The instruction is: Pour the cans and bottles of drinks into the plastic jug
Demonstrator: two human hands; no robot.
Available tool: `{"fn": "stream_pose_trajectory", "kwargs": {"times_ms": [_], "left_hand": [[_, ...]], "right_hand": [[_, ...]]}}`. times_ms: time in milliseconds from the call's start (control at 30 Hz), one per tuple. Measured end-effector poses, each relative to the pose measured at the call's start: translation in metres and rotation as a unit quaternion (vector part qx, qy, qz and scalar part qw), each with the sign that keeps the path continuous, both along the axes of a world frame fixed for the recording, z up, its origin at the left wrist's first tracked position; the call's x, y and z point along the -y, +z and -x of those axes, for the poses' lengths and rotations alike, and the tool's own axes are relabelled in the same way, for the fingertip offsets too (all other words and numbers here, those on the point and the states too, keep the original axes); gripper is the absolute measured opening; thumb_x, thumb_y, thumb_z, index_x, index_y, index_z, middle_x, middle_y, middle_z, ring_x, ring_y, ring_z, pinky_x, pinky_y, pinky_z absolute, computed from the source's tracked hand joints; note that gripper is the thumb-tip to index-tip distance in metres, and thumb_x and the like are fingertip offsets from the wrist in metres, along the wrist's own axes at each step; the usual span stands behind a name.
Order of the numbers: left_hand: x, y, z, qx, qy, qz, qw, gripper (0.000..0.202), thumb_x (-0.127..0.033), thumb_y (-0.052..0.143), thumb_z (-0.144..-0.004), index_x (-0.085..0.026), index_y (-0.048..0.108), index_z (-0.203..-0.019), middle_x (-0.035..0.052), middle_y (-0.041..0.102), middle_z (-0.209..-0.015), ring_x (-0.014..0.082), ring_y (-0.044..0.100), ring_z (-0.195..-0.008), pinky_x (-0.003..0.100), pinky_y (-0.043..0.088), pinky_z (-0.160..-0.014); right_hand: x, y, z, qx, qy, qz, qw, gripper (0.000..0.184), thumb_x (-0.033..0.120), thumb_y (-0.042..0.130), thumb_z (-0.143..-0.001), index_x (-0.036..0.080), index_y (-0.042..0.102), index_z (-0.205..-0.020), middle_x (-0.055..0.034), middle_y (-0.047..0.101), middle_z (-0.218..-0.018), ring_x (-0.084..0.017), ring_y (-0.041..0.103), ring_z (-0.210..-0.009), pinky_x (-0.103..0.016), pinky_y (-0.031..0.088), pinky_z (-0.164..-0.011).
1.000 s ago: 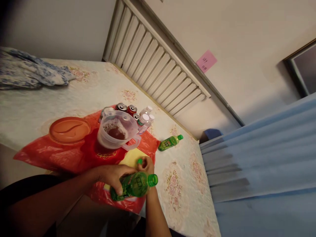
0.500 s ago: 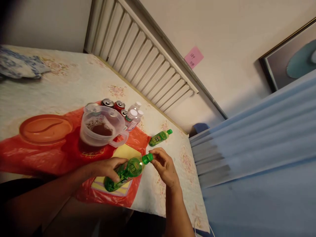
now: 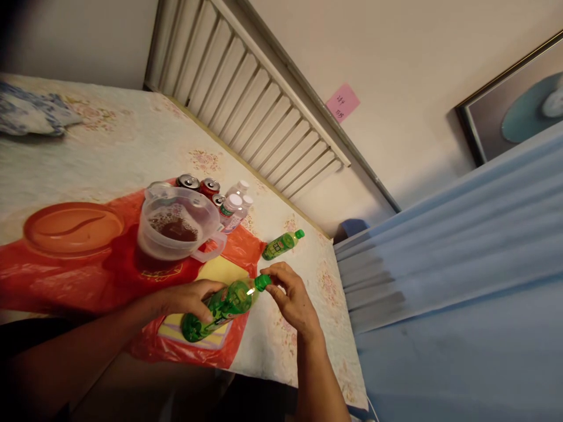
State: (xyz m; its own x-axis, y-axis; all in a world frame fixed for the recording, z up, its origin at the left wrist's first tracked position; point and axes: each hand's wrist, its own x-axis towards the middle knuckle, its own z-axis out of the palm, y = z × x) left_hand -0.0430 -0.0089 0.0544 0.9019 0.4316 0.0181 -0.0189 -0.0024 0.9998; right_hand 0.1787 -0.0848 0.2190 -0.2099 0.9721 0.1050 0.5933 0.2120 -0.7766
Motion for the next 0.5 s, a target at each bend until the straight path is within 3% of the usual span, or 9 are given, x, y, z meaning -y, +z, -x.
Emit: {"fn": "stream_pose_trajectory", "kwargs": {"times_ms": [167,333,400,500], "left_hand": [[0.002,0.01,0.001,-0.001,-0.006,0.035,0.999,0.063,-0.031,0.068,-0.058,-0.02,0.063,-0.12,0.0045,0.069,-0.111,0.0311,0.062,-0.104,0.031,0.053,-0.078],[0.002,0.012,0.001,-0.002,-0.009,0.022,1.0,0.06,-0.032,0.066,-0.06,-0.019,0.062,-0.118,0.005,0.068,-0.111,0.0287,0.063,-0.1,0.031,0.053,-0.077],[0.001,0.01,0.001,0.003,-0.009,0.026,1.0,0.061,-0.032,0.067,-0.06,-0.019,0.061,-0.119,0.0047,0.068,-0.111,0.028,0.063,-0.099,0.031,0.053,-0.077],[-0.001,0.007,0.001,0.009,-0.005,0.035,0.999,0.063,-0.033,0.068,-0.059,-0.019,0.061,-0.12,0.0046,0.068,-0.11,0.0278,0.063,-0.099,0.031,0.052,-0.077]], "right_hand": [[-0.002,-0.002,0.0,0.026,-0.025,-0.01,0.999,0.024,0.041,0.072,-0.083,0.023,0.073,-0.098,-0.0032,0.061,-0.087,-0.016,0.053,-0.074,-0.027,0.044,-0.064],[-0.004,-0.01,0.006,0.088,-0.123,-0.025,0.988,0.032,0.048,0.071,-0.08,0.018,0.063,-0.07,0.0031,0.053,-0.058,-0.011,0.041,-0.055,-0.024,0.03,-0.052],[-0.004,-0.011,0.004,0.068,-0.125,-0.041,0.989,0.032,0.049,0.068,-0.081,0.018,0.064,-0.074,0.0022,0.056,-0.061,-0.012,0.042,-0.056,-0.024,0.032,-0.052],[-0.004,-0.011,-0.003,-0.025,-0.092,-0.031,0.995,0.035,0.047,0.069,-0.08,0.021,0.069,-0.103,-0.0038,0.068,-0.091,-0.015,0.052,-0.068,-0.026,0.042,-0.06]]}}
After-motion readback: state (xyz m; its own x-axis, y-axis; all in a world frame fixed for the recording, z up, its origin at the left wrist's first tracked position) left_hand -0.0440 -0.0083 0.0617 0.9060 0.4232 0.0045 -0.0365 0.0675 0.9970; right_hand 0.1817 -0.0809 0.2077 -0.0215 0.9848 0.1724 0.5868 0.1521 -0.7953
